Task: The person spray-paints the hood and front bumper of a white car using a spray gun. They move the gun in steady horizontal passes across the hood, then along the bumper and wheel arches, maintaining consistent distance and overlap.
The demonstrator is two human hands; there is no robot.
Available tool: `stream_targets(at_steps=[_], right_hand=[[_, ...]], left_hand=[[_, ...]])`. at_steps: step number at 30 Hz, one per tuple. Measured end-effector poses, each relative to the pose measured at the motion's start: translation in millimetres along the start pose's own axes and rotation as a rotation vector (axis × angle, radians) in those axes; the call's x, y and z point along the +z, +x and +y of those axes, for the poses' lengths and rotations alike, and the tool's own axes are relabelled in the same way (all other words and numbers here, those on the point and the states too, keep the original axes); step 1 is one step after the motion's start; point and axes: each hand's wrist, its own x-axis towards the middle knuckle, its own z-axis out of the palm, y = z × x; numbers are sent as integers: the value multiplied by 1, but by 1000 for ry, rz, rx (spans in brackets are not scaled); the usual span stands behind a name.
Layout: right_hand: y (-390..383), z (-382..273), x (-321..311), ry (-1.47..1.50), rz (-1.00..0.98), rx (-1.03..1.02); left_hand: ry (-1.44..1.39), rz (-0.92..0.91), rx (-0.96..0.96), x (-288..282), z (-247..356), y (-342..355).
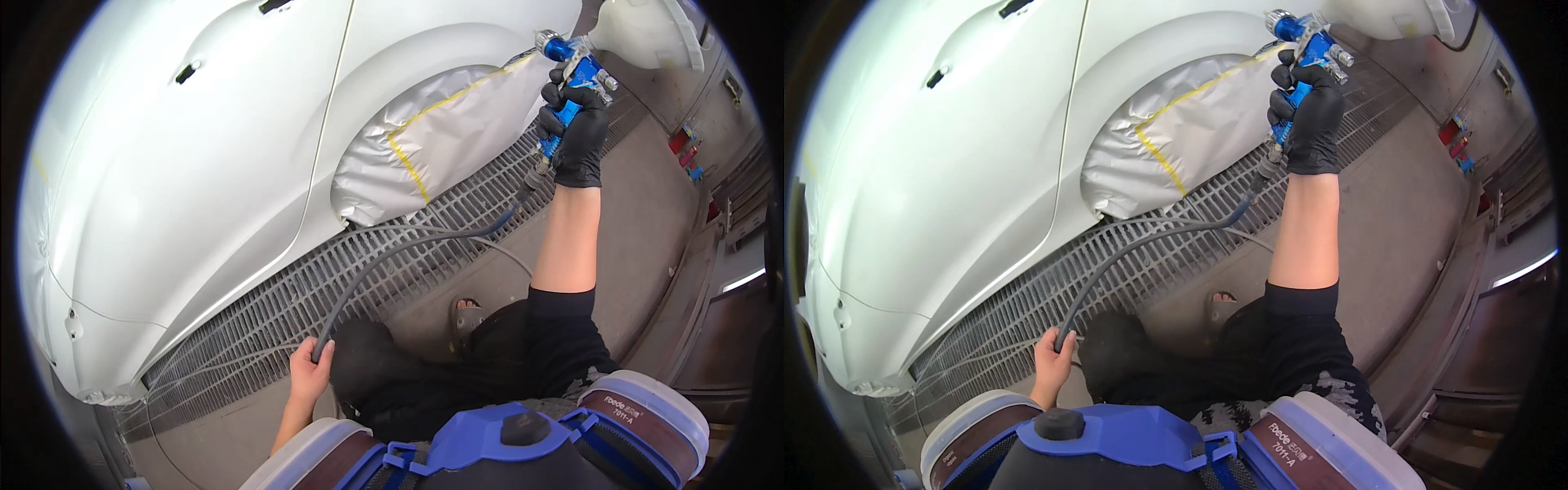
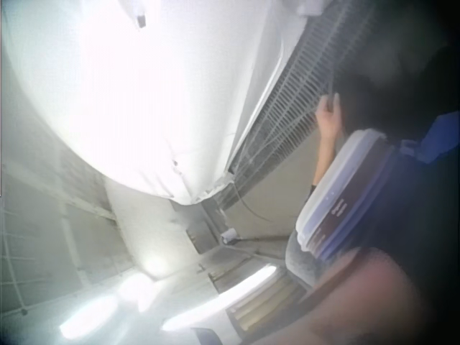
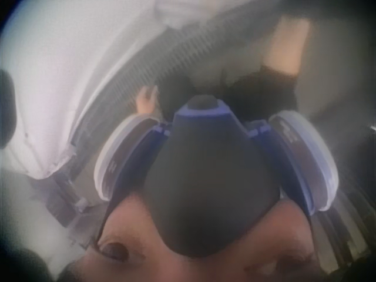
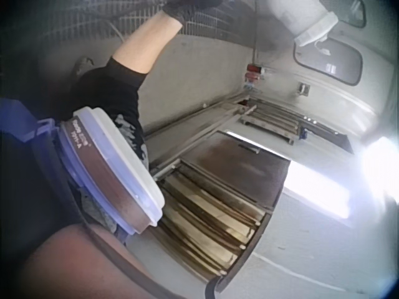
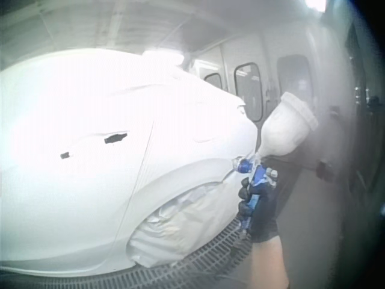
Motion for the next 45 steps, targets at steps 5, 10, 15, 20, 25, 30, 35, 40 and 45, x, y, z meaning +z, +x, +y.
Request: stream_targets(at_steps=[5,10,15,20,25,30,35,40,45], right_hand=[[1,3,4,7,152,6],[-20,9,21,-43,-93,118],[-50,20,51,-57,-177,238],[-49,26,46,96,-577,453],[-22,34,26,-63,-276,286],[5,25,1,-40,-78,164],[10,30,4,-140,238,57],[-18,35,35,-71,-10,168],[-80,53,77,118,-434,397]], left_hand=[[-84,0,-35,11,-1,10],[-25,2,9,11,-4,13],[31,-7,25,13,-7,12],[103,-105,42,19,-8,7],[118,-107,78,23,-2,-6],[57,-46,48,21,1,-13],[-97,35,14,17,-2,-11],[-39,46,8,8,2,-7],[117,88,73,3,-4,-7]])
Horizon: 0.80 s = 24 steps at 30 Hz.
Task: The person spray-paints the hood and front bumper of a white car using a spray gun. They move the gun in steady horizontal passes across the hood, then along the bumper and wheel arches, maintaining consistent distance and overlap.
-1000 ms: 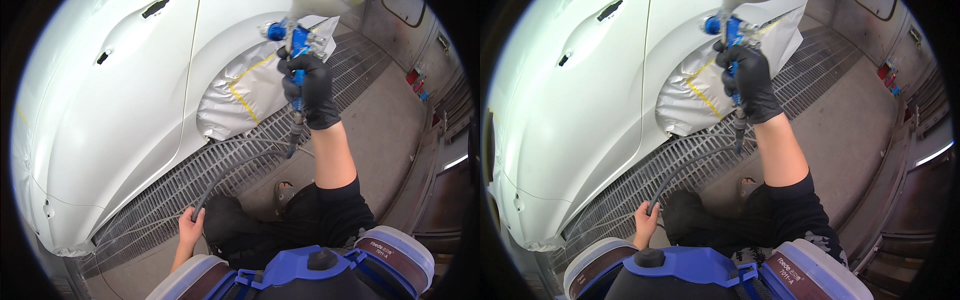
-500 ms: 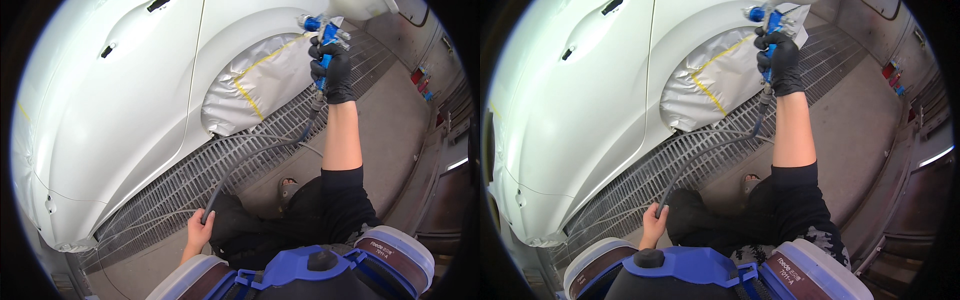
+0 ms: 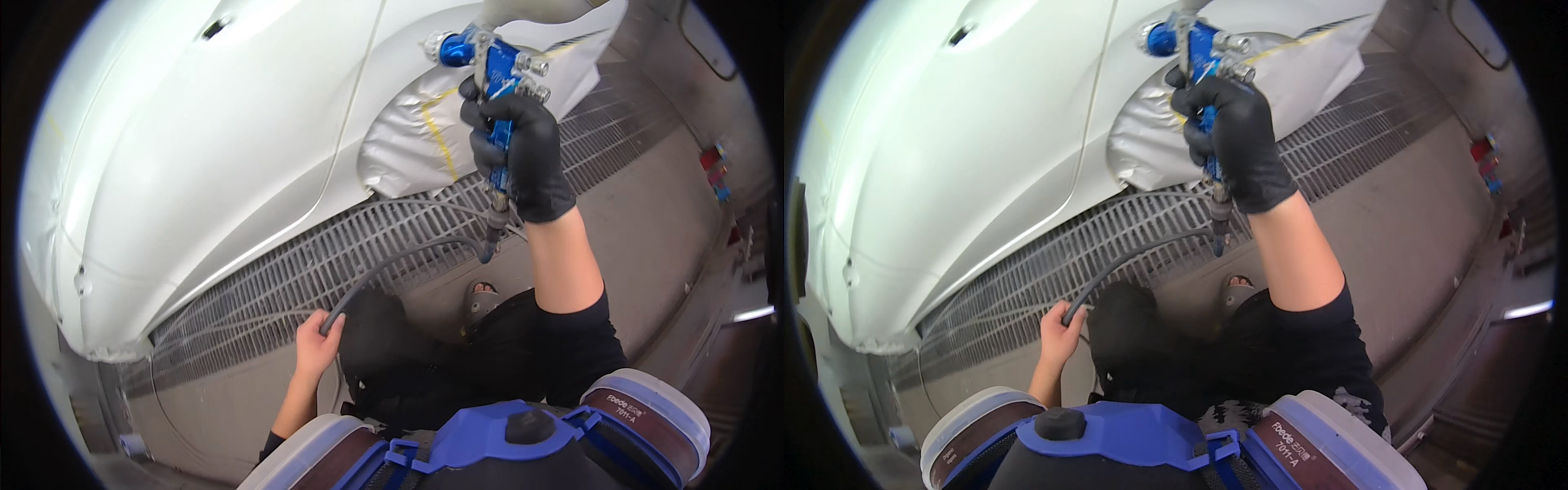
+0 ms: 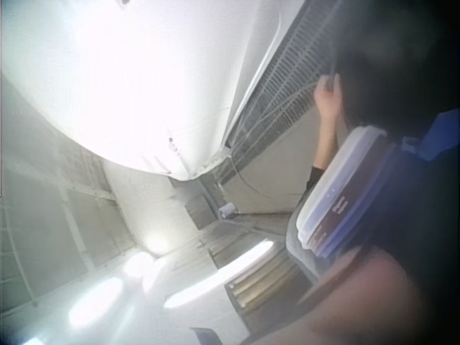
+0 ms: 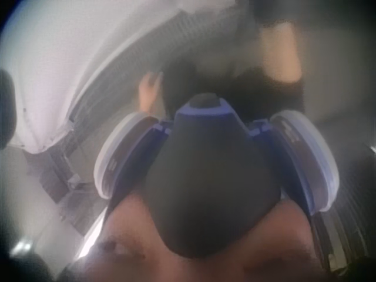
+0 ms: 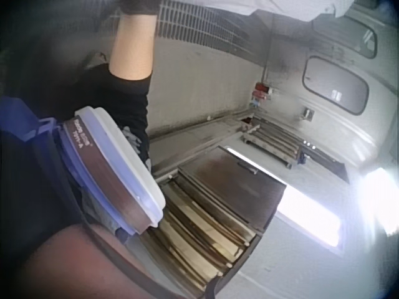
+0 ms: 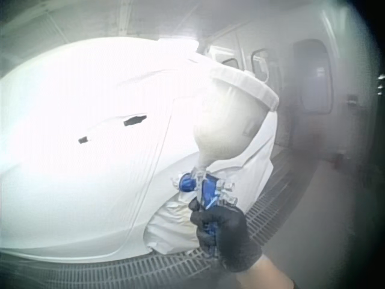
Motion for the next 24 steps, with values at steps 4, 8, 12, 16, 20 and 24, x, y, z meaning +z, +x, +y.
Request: stream_targets(at_steps=[4,8,12,16,20,24], right_hand=[[-14,33,26,-145,-300,48],[-16,43,18,5,-271,175],[-11,24,-20,-70,-48,85],[-10,-4,-61,-99,113,-62],[2,-4,-77,-260,587,-275],[2,17,-66,-128,460,-129]], left_hand=[[33,-76,-37,1,-2,-7],[106,-138,-22,4,4,-10],[92,-146,-9,10,8,-9],[52,-169,-36,18,6,-5],[-51,-136,-97,25,5,-3],[-100,-73,-93,20,2,0]])
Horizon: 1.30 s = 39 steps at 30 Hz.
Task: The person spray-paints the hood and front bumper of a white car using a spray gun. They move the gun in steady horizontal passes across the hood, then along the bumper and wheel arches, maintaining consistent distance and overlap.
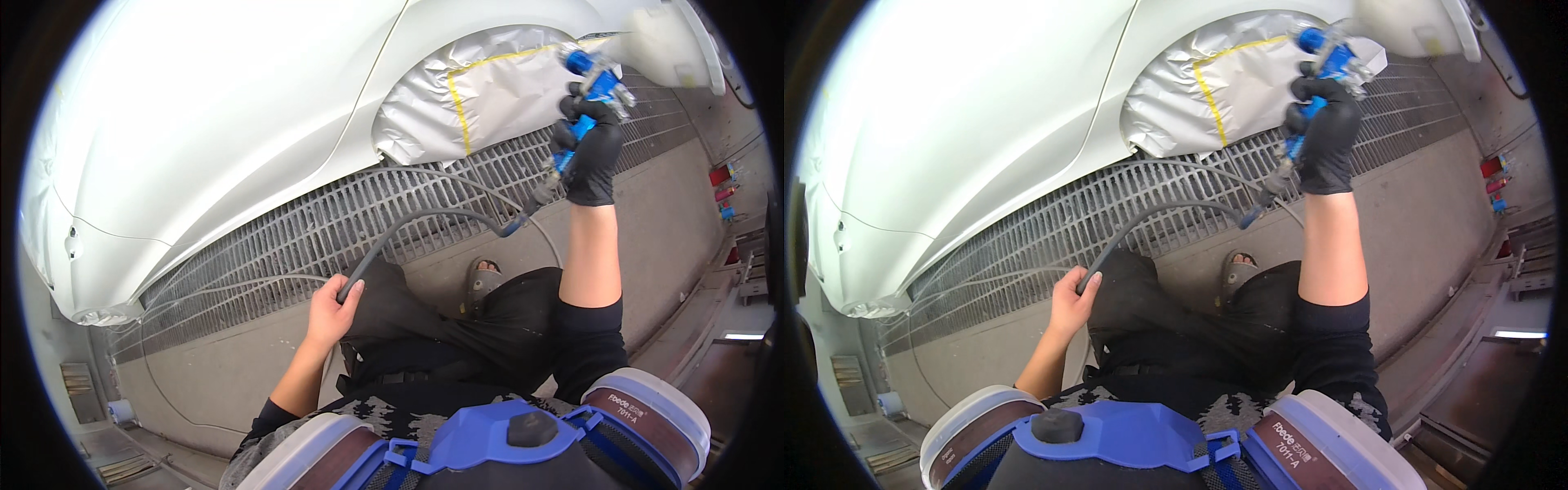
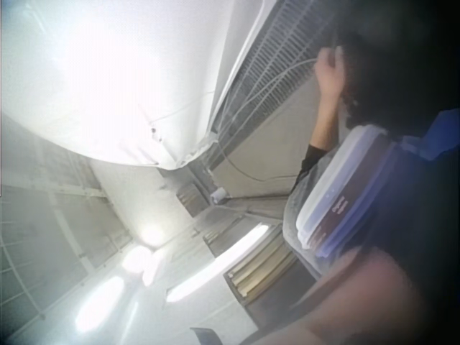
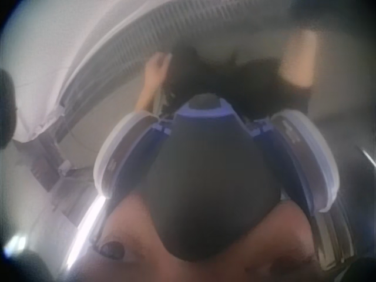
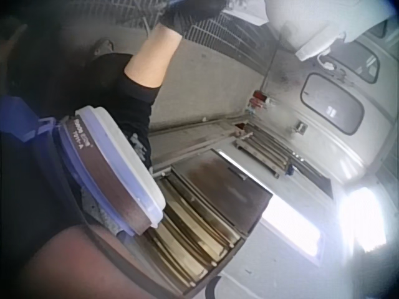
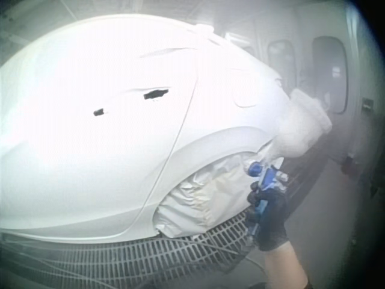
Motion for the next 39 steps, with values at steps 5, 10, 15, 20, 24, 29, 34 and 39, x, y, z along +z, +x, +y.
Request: stream_targets(at_steps=[5,10,15,20,24,29,34,39], right_hand=[[-37,29,37,-1,-323,98],[-59,48,48,-274,-610,110],[-45,45,27,-58,-560,146],[-23,15,2,-65,-355,135],[-10,20,-7,-138,-26,-34],[-21,59,5,-142,-138,26],[-51,99,25,-605,-637,-546],[-56,118,23,-650,-837,-652]], left_hand=[[138,42,28,-12,-6,1],[256,-16,-34,-13,-6,-11],[235,-102,59,2,-1,-16],[223,-121,54,11,-3,-12],[186,-63,45,9,-9,-7],[191,22,5,-1,-10,-4],[270,51,19,-15,-11,-5],[307,-1,35,-10,-9,-13]])
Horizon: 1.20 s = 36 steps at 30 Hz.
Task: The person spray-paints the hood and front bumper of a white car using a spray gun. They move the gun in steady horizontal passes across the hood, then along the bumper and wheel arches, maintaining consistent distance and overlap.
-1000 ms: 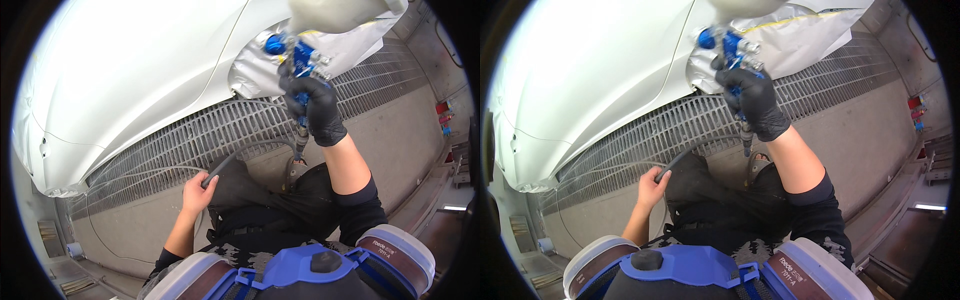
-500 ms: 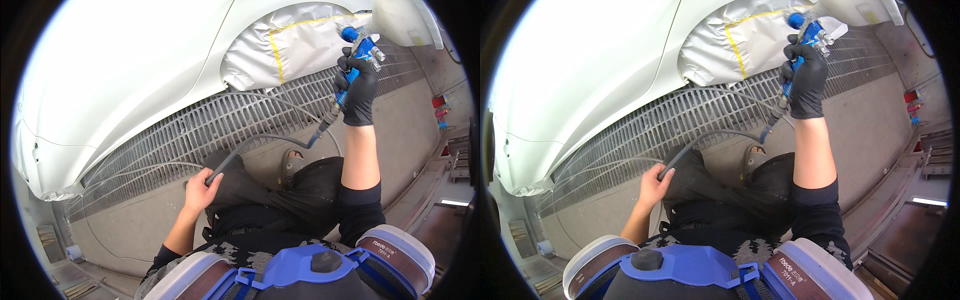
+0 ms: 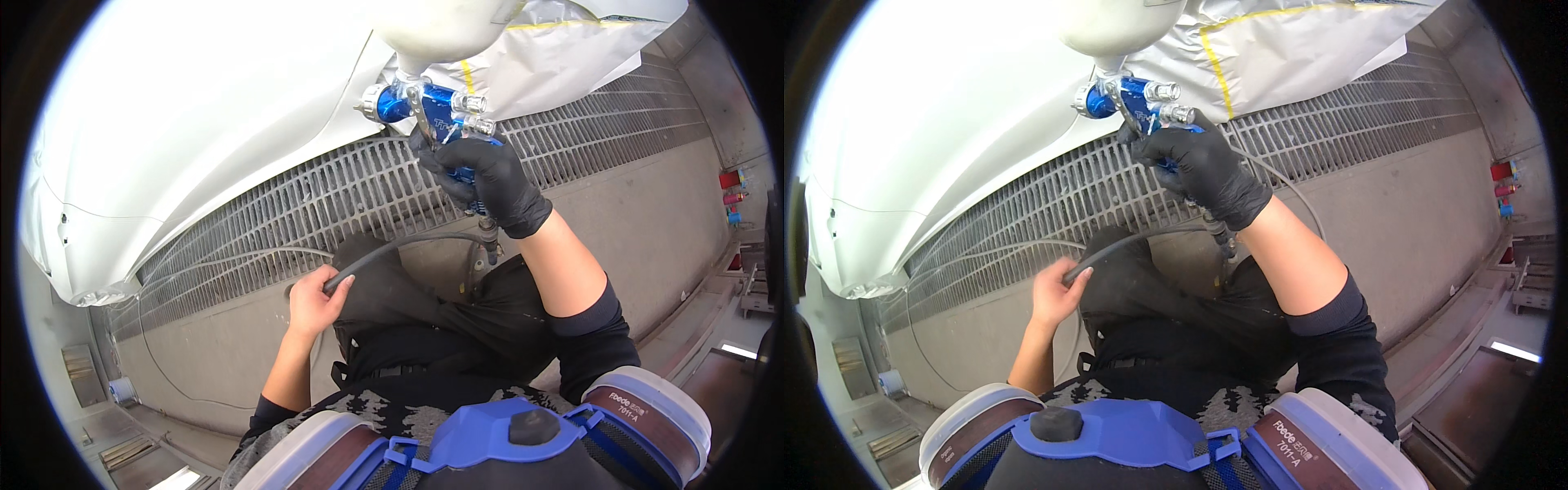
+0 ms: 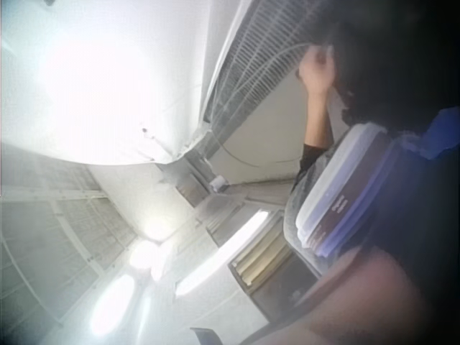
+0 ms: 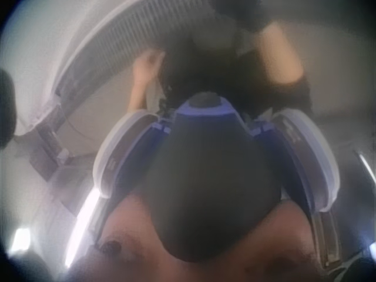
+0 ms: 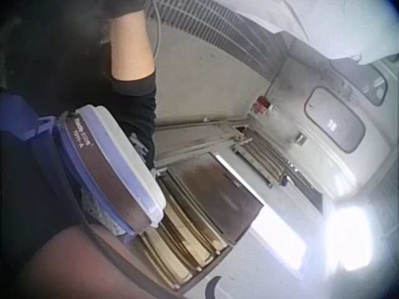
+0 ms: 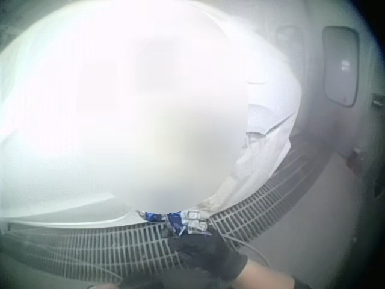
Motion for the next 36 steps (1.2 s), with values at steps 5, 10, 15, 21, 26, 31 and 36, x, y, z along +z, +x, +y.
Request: stream_targets(at_steps=[5,10,15,21,26,31,36], right_hand=[[3,3,-33,164,126,296],[9,16,-52,400,514,636],[0,37,-13,165,361,474],[-12,28,39,-296,-70,35],[-16,38,39,-23,-122,163],[-28,63,5,-10,-43,603],[-33,81,18,-289,24,345]], left_hand=[[23,-26,46,13,6,1],[-23,57,46,13,3,4],[20,104,17,3,-2,4],[83,113,62,-1,-5,-5],[123,51,84,4,1,-11],[57,27,113,14,2,-5],[60,64,84,18,2,-1]])
